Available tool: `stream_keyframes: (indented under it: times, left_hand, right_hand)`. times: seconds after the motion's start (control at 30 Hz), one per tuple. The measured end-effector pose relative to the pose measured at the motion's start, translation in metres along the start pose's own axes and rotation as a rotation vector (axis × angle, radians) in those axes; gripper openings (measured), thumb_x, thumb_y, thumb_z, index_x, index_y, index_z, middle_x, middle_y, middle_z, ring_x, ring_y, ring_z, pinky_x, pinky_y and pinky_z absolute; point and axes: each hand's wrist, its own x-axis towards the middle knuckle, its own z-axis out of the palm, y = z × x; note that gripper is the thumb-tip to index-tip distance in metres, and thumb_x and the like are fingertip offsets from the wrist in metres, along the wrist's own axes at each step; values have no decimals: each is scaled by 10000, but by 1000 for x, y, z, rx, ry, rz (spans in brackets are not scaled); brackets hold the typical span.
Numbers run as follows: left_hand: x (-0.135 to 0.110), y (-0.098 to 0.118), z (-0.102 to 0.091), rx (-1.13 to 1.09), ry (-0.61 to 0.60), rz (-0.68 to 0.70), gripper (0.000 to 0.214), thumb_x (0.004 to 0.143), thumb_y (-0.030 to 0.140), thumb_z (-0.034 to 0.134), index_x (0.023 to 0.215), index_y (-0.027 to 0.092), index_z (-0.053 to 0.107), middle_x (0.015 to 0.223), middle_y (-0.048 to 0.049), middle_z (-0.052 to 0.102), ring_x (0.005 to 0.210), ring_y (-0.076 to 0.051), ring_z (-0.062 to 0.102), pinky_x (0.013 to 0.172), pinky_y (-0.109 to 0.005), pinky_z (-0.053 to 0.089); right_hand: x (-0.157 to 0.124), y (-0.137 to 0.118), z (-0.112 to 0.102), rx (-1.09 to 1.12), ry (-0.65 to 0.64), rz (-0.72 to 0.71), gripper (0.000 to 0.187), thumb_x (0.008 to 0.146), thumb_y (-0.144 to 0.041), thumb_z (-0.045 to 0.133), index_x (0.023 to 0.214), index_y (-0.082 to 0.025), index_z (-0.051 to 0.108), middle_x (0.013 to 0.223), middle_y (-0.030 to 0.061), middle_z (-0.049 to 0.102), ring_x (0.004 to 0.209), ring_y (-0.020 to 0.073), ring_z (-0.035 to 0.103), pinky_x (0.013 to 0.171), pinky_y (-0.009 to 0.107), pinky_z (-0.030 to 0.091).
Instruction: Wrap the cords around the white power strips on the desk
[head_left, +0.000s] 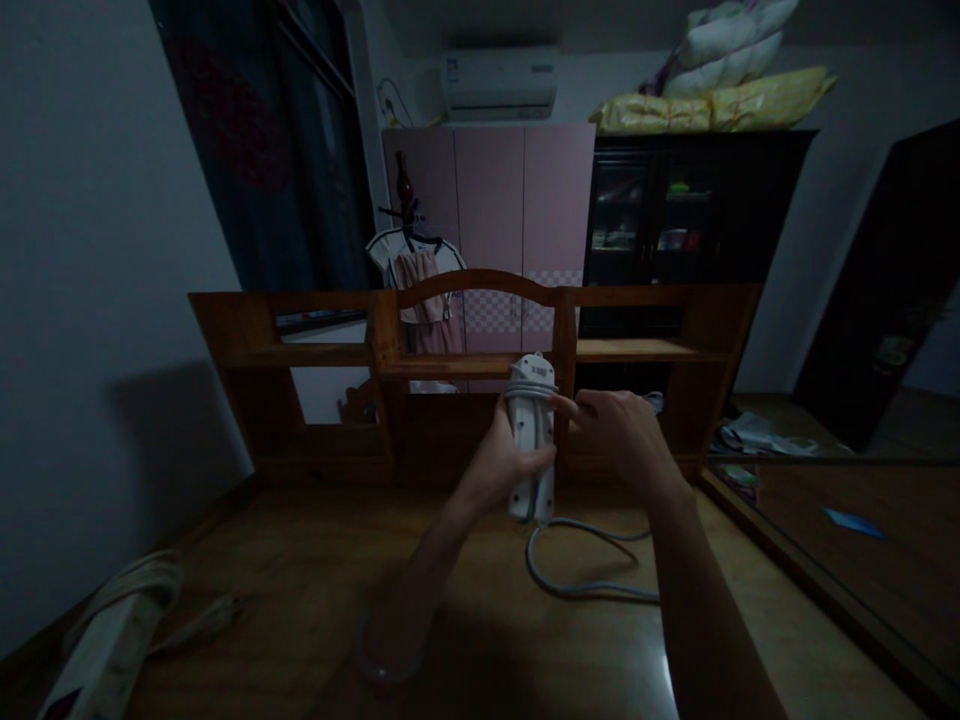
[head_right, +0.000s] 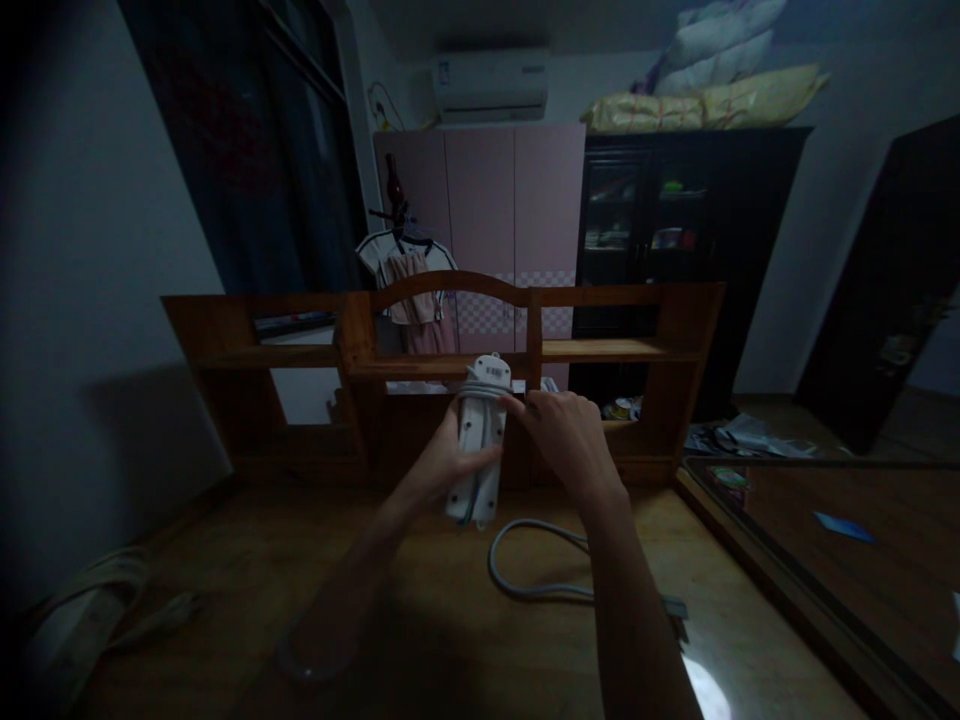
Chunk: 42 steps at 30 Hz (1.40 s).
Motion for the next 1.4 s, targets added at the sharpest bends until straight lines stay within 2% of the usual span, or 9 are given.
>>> stream_keyframes:
  times: [0.1,0.17,0.33,0.43,0.53,0.67,0.87,1.13,1.4]
  left_hand:
    - [-3,9,-1,-280,-196,3,857,719,251,717,1445,244,261,1212,-87,604,985,-214,634,827,-318,533]
    - [-5,14,0,-356,-227,-46,870,726,245,709,1462,293,248,1194,-73,612,975,-215,636,825,-325,539]
    - [-5,12,5,-446,-181,-79,856,741,263,716,1460,331,256,1156,-51,635,937,-207,654,815,-319,531]
    - [0,2,7,-440,-135,-44,725,720,261,747,1366,262,419,1162,-65,634,907,-198,657,819,-310,520]
    - [5,-3,6,-405,-117,-6,673,696,234,768,1300,196,473,1182,-97,630,920,-208,652,825,-310,512]
    - [4,4,4,-374,-117,60,629,721,196,736,1290,178,467,1165,-107,643,978,-228,640,827,-316,510]
    - [1,10,3,-280,2,117,609,705,159,733,1273,200,517,1147,-70,644,1034,-222,604,859,-292,473]
    - [-2,5,4,-563,14,-79,503,687,253,773,1156,197,600,976,-48,665,793,-161,624,715,-252,489]
    - [2,4,-18,-433,108,-52,452,680,298,786,1083,191,612,882,-22,655,697,-144,615,644,-244,495]
  right_hand:
    - [0,12,-4,12,56,47,627,915,-670,359,633,-186,640,625,91,672,563,167,604,523,281,210]
    - [-2,17,-9,15,86,68,644,899,-694,362,617,-184,636,600,89,658,536,159,580,519,278,207]
    - [-5,10,-16,38,143,64,626,918,-668,360,621,-182,620,581,73,638,534,154,568,524,275,214]
    - [-5,4,-14,51,161,76,609,933,-642,361,628,-183,619,594,70,646,525,148,561,522,274,215]
    - [-3,2,-9,55,170,90,597,928,-640,380,614,-187,609,578,62,638,519,146,551,523,272,216]
    - [-2,2,-7,81,155,91,601,938,-623,376,603,-180,606,563,62,628,511,134,522,529,268,223]
    - [-3,-2,-10,127,153,77,582,945,-597,394,601,-172,594,556,53,616,489,107,454,528,262,230]
    - [-4,-7,-11,232,172,83,441,924,-524,505,685,-176,632,599,28,604,545,120,493,526,249,242]
    - [-7,12,-24,402,114,83,337,879,-430,609,666,-170,608,529,-50,465,498,82,383,500,216,251]
